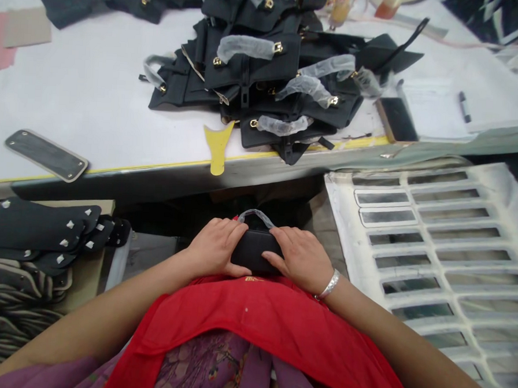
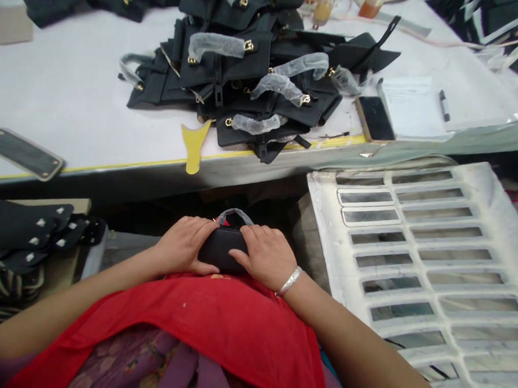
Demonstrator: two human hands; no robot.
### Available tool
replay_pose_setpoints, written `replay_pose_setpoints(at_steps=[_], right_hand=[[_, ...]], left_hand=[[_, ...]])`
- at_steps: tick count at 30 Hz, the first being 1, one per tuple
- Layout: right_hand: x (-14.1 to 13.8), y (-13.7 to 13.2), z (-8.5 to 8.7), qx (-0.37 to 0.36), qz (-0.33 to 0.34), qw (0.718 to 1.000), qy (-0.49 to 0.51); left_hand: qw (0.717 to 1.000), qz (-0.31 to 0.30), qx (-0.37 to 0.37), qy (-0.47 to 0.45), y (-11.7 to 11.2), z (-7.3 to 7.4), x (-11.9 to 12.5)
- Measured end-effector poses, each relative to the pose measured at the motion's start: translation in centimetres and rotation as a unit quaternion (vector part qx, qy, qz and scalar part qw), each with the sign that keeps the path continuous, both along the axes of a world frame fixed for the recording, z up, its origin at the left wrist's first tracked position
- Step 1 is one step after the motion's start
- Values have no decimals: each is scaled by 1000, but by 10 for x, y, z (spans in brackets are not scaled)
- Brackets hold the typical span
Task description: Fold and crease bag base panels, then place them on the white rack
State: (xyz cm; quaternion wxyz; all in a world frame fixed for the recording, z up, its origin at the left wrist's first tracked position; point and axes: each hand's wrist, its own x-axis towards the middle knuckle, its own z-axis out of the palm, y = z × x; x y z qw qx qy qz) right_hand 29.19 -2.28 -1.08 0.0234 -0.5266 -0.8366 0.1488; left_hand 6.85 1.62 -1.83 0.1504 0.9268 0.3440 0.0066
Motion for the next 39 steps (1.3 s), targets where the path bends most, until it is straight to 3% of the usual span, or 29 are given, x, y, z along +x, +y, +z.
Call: replay_pose_setpoints(at_steps=[9,14,18,22,25,28,30,33,39], right_hand=[[-5,-1,-2,0,-14,1000,-3],[-2,0,0,-19,-37,999,-14],[25,-3,0,-92,-129,987,19],[50,-12,-4,-156,-202,953,163],[57,-18,-11,-205,-250,906,275],[62,-23,-21,-234,-268,862,362],[65,-25,-26,-236,-267,847,395],[68,-27,-32,-225,-269,840,414],[70,-29,-36,-194,-263,843,428]], left_hand=[[999,-42,8,-6,2,-7,-4],[999,32,16,17,0,-6,0],[999,48,11,9,-1,-7,0],[999,47,8,8,0,-7,1],[999,51,-3,12,1,-7,1],[998,51,-19,25,3,-6,0],[998,47,-33,31,6,-4,2],[999,28,-37,20,6,2,20],[992,-104,-21,-63,-8,0,99]])
